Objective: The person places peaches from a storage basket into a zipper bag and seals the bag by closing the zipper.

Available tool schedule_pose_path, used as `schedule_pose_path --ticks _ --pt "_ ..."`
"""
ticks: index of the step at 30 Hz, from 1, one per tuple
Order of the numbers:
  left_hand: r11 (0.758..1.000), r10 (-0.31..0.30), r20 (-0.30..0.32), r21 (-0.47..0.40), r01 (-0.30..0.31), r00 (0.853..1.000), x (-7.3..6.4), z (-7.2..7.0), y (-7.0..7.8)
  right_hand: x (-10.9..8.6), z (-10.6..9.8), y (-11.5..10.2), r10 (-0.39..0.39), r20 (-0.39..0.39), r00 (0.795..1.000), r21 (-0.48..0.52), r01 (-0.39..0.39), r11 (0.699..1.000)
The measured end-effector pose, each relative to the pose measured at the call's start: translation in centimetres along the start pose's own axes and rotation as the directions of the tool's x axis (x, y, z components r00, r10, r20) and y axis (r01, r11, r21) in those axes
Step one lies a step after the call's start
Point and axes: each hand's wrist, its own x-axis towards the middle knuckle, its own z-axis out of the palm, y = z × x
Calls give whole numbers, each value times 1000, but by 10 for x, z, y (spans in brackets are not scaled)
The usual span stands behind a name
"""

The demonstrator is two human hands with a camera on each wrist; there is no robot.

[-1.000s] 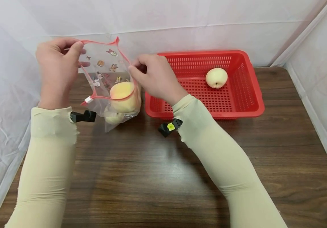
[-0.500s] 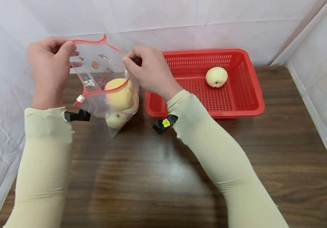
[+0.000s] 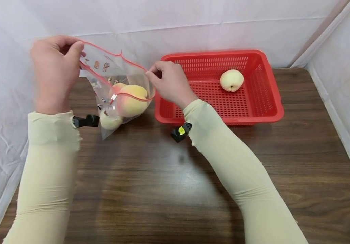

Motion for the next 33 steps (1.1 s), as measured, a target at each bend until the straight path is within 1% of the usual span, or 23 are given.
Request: schedule_pose_path --ticks 4,9,11,15,17,20,26,33 --pt "998 50 9 49 -50 999 -3 11 3 0 1 12 14 -5 1000 -29 -14 999" --pt "996 84 54 28 -85 995 -7 19 9 -3 0 23 38 8 999 -39 -38 999" --pt "996 87 78 9 -88 993 -9 22 12 -4 -1 27 53 16 998 -46 -52 998" --pt "997 80 117 6 -81 990 -12 29 15 -7 0 35 71 25 997 -58 -69 996" --pt "997 78 127 7 -80 989 -14 32 16 -8 0 38 71 29 997 -62 -69 996" --pt "995 92 136 22 -96 987 -16 36 18 -10 1 42 86 43 995 -71 -83 994" --pt "991 110 175 53 -120 978 -20 43 21 -13 1 45 106 68 992 -74 -101 992" --pt "987 146 184 36 -155 972 -25 47 24 -18 -1 49 94 62 994 -73 -90 993"
